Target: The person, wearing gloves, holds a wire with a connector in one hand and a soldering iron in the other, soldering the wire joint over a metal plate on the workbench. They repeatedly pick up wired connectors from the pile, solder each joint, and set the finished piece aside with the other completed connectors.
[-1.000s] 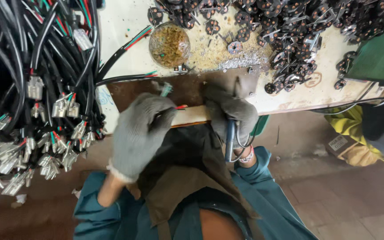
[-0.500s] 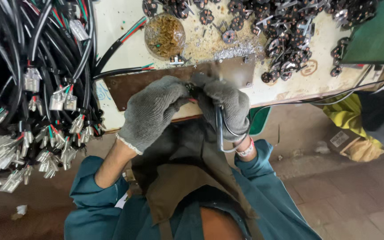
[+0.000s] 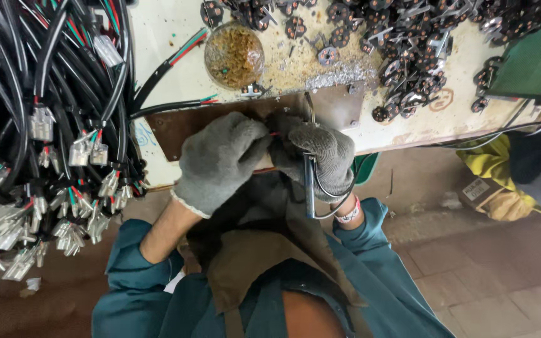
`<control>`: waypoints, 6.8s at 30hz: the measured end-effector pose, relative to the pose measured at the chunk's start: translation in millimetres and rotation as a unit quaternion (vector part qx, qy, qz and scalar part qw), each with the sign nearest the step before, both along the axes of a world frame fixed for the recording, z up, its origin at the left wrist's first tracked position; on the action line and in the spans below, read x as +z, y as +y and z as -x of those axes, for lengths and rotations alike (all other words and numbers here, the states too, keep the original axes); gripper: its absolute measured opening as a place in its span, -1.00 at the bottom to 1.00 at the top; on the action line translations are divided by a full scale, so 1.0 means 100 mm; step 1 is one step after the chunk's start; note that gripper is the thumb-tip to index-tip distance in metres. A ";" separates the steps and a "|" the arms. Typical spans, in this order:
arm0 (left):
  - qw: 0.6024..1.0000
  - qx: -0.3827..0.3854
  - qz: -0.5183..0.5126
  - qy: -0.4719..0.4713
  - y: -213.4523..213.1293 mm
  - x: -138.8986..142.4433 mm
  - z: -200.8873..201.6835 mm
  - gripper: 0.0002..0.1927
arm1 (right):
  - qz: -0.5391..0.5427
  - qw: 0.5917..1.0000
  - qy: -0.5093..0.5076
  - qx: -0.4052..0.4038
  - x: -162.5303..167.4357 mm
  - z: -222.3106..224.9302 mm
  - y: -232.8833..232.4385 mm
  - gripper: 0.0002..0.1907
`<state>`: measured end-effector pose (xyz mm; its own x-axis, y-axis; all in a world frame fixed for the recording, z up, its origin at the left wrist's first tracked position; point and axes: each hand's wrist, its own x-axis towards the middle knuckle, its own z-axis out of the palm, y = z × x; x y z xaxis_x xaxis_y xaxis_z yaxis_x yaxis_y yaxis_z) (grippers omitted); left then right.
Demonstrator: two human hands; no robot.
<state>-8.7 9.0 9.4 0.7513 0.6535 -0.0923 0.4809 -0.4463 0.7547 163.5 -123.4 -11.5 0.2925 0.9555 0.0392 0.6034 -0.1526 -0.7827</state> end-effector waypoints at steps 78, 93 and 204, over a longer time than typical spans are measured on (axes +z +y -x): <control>0.994 -0.004 -0.104 0.023 -0.13 -0.18 -0.03 -0.86 | -0.079 0.996 -0.017 0.044 -0.16 -0.08 -0.29 -0.79; 0.994 -0.006 -0.106 0.040 -0.08 -0.12 -0.07 -0.83 | -0.034 0.990 -0.012 0.137 -0.15 -0.14 -0.24 -0.71; 0.995 0.010 -0.095 0.000 -0.13 -0.12 -0.07 -0.77 | -0.015 0.992 0.127 -0.003 -0.02 -0.12 -0.08 -0.65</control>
